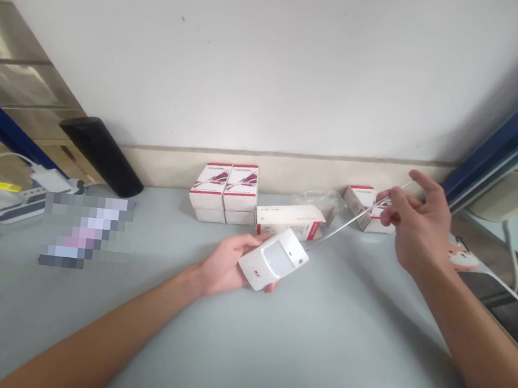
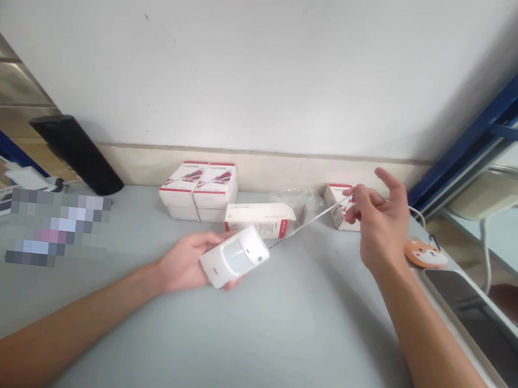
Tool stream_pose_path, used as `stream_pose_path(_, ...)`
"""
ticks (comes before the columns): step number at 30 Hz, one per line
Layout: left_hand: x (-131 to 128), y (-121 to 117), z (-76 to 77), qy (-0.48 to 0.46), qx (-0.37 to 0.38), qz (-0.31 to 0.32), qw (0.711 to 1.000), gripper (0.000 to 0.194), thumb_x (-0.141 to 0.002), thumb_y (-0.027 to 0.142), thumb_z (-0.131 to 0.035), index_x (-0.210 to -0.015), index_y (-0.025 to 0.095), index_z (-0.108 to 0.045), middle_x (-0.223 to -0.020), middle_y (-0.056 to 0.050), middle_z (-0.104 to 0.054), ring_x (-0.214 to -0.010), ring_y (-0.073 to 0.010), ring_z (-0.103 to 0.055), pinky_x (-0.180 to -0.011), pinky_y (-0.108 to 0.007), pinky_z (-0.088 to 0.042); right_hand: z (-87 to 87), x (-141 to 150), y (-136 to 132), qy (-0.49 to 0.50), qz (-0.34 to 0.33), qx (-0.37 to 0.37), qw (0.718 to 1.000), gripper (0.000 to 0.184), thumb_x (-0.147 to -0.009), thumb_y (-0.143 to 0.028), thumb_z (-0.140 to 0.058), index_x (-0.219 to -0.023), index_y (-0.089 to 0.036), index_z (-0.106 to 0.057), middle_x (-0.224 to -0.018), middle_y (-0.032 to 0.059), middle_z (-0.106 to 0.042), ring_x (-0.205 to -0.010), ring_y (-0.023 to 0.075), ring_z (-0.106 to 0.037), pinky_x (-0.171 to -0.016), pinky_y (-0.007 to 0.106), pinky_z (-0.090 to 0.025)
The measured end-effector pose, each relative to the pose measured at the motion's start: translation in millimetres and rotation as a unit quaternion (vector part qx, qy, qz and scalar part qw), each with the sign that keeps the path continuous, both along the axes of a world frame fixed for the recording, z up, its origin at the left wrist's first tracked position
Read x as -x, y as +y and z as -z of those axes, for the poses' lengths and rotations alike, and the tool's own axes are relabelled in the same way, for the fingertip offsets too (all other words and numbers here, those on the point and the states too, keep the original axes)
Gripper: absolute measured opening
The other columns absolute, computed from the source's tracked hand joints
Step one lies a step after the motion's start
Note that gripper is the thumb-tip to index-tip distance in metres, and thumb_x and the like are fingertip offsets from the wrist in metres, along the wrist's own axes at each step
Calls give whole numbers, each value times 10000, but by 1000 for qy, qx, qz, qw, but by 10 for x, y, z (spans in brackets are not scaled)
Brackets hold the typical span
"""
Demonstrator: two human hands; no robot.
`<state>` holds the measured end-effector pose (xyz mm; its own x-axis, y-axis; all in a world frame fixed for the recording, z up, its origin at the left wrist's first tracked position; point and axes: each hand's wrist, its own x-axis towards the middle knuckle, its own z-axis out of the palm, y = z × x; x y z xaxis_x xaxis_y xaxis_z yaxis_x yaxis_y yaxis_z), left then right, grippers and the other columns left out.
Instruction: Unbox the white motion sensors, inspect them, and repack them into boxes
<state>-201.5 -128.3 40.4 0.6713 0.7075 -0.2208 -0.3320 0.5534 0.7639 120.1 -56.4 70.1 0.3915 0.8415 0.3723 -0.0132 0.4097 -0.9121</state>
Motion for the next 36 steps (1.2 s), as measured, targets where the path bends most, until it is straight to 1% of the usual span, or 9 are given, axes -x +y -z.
stream_pose_path(10,-6,-1,9,-31,13,-22,999,440,-971,309,-467,-1356,172,-630,-1127,-149,-701,-850,-294,-688,-748,-410,-484,41,227,-137,-69,-79,2,995,634,-842,-504,-829,-1385,-298,-575,-823,-14,-760,-482,115,-517,-479,273,-451)
stream_pose_path(14,-21,-4,8,-34,25,-49,998,391,-954,304,-483,-1273,164,-662,-1081,-149,-715,-845,-295,-689,-707,-393,-498,126,288,-145,-90,-91,16,992,560,-893,-595,-749,-1348,-285,-646,-883,14,-752,-488,104,-521,-471,274,-448)
stream_pose_path(19,-33,-4,0,-42,44,-82,995,350,-931,304,-528,-1211,166,-687,-1074,-164,-726,-911,-310,-695,-709,-387,-519,209,418,-233,-185,-183,84,962,539,-956,-654,-631,-1279,-240,-749,-962,49,-761,-548,110,-553,-541,295,-489)
stream_pose_path(22,-43,-16,-5,-47,45,-104,993,341,-911,295,-551,-1185,152,-695,-1072,-172,-729,-903,-310,-698,-711,-388,-522,186,504,-328,-233,-201,109,945,526,-965,-634,-628,-1292,-249,-773,-863,27,-754,-586,129,-558,-577,297,-498)
stream_pose_path(25,-56,-38,-12,-42,47,-131,989,357,-894,293,-560,-1185,138,-697,-1053,-177,-732,-902,-320,-698,-691,-390,-526,153,562,-401,-245,-180,106,947,508,-972,-602,-633,-1353,-286,-747,-871,17,-777,-650,164,-616,-620,316,-538)
stream_pose_path(29,-68,-64,-35,-22,41,-151,987,353,-896,300,-546,-1156,120,-706,-988,-178,-729,-879,-319,-691,-671,-388,-526,194,644,-459,-236,-224,81,942,443,-991,-552,-625,-1314,-286,-770,-1133,34,-813,-984,253,-737,-877,394,-606)
stream_pose_path(32,-68,-73,-55,-30,43,-158,986,310,-898,288,-549,-1119,147,-713,-963,-149,-722,-862,-306,-687,-673,-380,-520,244,703,-490,-244,-296,74,921,384,-1003,-499,-622,-1270,-281,-791,-1332,30,-760,-1224,279,-697,-1053,412,-559)
stream_pose_path(34,-66,-73,-62,-31,41,-152,987,316,-910,295,-547,-1133,146,-715,-967,-146,-718,-864,-304,-687,-685,-380,-519,248,708,-494,-263,-315,60,910,361,-1025,-467,-591,-1265,-285,-789,-1337,29,-758,-1219,261,-701,-1030,385,-565)
stream_pose_path(36,-67,-69,-63,-27,36,-139,989,341,-930,309,-539,-1164,133,-713,-992,-156,-719,-879,-307,-689,-707,-385,-521,225,673,-480,-322,-304,20,896,348,-1051,-421,-539,-1258,-293,-787,-1211,35,-796,-1058,228,-737,-895,349,-584)
